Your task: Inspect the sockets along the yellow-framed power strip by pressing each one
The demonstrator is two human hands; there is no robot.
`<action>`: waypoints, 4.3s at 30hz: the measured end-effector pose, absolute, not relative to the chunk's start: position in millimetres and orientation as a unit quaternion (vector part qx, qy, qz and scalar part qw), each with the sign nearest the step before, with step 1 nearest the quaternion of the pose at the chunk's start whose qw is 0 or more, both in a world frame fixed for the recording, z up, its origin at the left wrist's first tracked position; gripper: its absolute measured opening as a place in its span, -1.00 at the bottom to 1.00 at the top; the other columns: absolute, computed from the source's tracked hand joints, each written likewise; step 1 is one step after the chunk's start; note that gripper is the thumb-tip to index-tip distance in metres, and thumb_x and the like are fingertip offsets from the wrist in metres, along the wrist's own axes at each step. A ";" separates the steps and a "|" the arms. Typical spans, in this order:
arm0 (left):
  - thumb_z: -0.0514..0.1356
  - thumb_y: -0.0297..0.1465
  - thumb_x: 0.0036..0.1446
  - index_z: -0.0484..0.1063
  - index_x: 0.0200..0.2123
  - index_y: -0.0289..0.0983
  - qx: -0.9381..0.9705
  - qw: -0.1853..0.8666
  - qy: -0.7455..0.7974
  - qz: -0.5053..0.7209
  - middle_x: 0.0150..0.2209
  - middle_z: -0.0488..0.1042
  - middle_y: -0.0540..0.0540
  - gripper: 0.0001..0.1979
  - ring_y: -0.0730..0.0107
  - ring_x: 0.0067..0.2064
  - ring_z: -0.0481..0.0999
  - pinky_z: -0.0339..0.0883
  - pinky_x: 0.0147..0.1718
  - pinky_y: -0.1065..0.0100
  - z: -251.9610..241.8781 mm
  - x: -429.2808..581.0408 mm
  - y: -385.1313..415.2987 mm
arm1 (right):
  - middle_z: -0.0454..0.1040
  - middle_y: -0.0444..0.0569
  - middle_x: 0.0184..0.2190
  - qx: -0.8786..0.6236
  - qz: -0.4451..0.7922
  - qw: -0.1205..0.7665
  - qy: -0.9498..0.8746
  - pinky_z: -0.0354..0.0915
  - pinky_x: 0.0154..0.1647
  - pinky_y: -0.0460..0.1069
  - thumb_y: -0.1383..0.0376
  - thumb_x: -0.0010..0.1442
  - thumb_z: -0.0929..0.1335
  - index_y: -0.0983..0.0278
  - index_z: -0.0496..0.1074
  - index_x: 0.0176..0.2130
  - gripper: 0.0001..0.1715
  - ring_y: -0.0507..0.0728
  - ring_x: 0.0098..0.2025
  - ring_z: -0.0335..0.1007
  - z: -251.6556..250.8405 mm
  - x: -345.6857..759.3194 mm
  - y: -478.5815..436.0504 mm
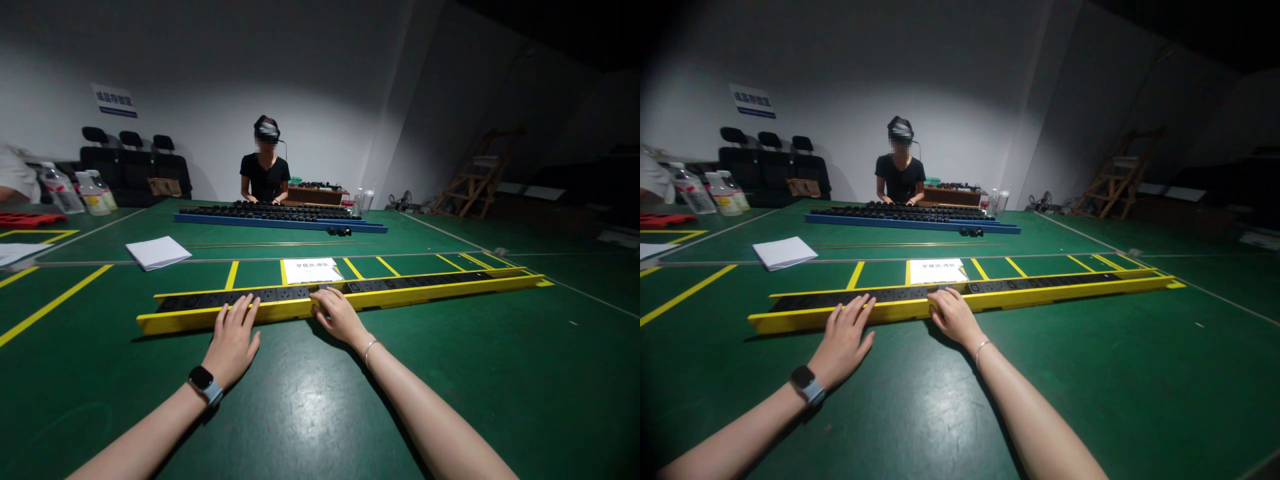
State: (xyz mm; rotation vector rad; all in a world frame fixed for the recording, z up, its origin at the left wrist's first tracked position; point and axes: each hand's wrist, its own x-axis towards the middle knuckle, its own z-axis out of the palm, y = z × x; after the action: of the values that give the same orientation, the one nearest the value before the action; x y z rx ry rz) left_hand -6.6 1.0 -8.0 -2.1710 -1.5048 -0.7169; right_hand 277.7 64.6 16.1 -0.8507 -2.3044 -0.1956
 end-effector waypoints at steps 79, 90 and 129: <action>0.02 -0.36 0.19 0.04 0.31 -0.31 -0.774 0.206 -0.539 -0.260 0.29 0.18 -0.28 -0.39 0.06 0.31 0.14 -0.06 0.26 -0.07 -8.1 -5.6 0.8 | 0.40 0.08 -0.29 -0.371 -0.100 0.375 -0.843 0.30 -0.14 0.06 0.46 0.33 0.11 0.29 0.34 -0.17 -0.73 0.18 -0.21 0.29 6.7 279.9 71.3; 0.02 -0.36 0.19 0.01 0.32 -0.30 -0.775 0.203 -0.536 -0.266 0.29 0.18 -0.28 -0.37 0.06 0.31 0.14 -0.07 0.26 -0.07 -8.6 -6.3 1.1 | 0.38 0.07 -0.32 -0.382 -0.124 0.370 -0.838 0.29 -0.13 0.06 0.49 0.30 0.12 0.30 0.34 -0.18 -0.71 0.18 -0.22 0.28 5.6 280.4 71.9; 0.01 -0.36 0.20 0.00 0.32 -0.29 -0.776 0.202 -0.541 -0.254 0.29 0.17 -0.29 -0.37 0.05 0.31 0.13 -0.06 0.26 -0.08 -8.0 -5.9 0.5 | 0.41 -0.04 -0.41 -0.464 -0.134 0.308 -0.820 0.12 -0.23 0.03 0.03 0.33 0.25 0.24 0.35 -0.34 -0.63 0.15 -0.30 0.28 5.0 260.9 70.5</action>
State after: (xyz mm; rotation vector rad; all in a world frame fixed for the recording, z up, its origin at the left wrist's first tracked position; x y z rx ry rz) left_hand -5.9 0.5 -8.0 -2.1656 -1.5109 -0.7095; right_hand 260.9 70.5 5.0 -1.2259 -2.1684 -0.3557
